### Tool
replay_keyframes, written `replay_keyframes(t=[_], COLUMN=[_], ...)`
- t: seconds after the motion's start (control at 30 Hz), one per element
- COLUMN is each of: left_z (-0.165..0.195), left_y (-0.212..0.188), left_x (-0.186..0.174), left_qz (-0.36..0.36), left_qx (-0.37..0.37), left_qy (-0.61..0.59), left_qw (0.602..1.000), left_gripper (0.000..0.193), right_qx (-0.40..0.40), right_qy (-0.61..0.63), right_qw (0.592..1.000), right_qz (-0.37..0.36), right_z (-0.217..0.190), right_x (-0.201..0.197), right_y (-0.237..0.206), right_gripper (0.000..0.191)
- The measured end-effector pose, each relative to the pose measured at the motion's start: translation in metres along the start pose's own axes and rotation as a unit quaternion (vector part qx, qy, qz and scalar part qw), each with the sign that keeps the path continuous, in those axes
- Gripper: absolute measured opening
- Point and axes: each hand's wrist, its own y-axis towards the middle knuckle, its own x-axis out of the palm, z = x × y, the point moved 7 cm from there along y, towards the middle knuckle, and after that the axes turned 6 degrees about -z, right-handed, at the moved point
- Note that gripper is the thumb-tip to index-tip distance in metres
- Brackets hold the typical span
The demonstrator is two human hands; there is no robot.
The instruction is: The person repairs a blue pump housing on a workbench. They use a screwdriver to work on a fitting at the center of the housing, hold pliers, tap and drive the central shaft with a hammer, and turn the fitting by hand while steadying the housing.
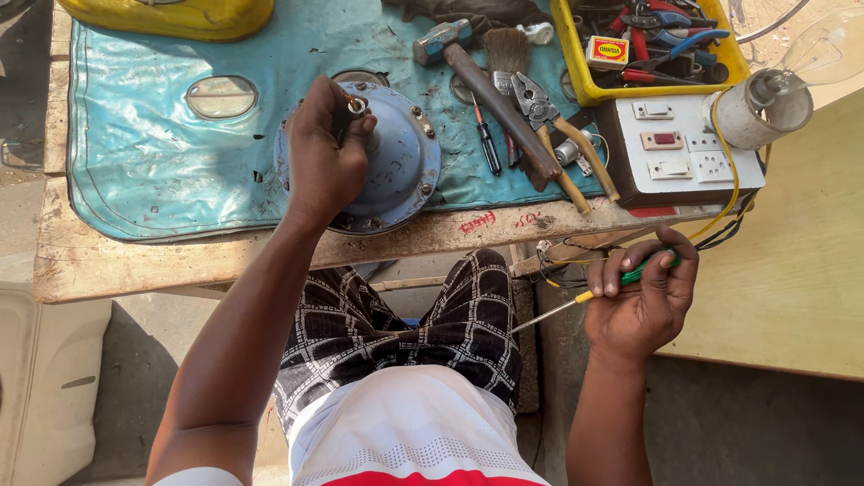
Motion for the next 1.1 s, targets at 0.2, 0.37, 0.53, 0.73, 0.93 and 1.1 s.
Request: replay_keyframes(t=[0.2,0.37,0.53,0.73,0.93,1.1], left_z=[0.011,0.042,0.026,0.019,0.014,0.016], left_y=[0.006,0.006,0.022,0.048,0.051,0.049], left_x=[-0.006,-0.006,0.022,0.035,0.039,0.043], left_qz=[-0.106,-0.179,-0.072,-0.185,-0.444,-0.436], left_qx=[-0.012,0.106,-0.036,-0.05,-0.096,-0.063], left_qy=[-0.162,-0.128,-0.256,-0.241,-0.447,-0.429], left_qw=[0.981,0.97,0.963,0.952,0.77,0.789], left_gripper=[0.017,0.034,0.04,0.049,0.041,0.044], right_qx=[0.061,-0.013,-0.043,-0.032,-0.065,-0.052], right_qy=[-0.109,-0.495,-0.617,-0.613,-0.613,-0.692], right_qw=[0.992,0.837,0.709,0.715,0.709,0.647], right_qz=[-0.029,-0.233,-0.339,-0.334,-0.343,-0.316], right_z=[0.018,0.074,0.118,0.124,0.12,0.114], right_x=[0.037,0.117,0.157,0.158,0.162,0.187], right_y=[0.01,0.033,0.036,0.032,0.036,0.004], right_gripper=[0.029,0.064,0.106,0.109,0.11,0.096])
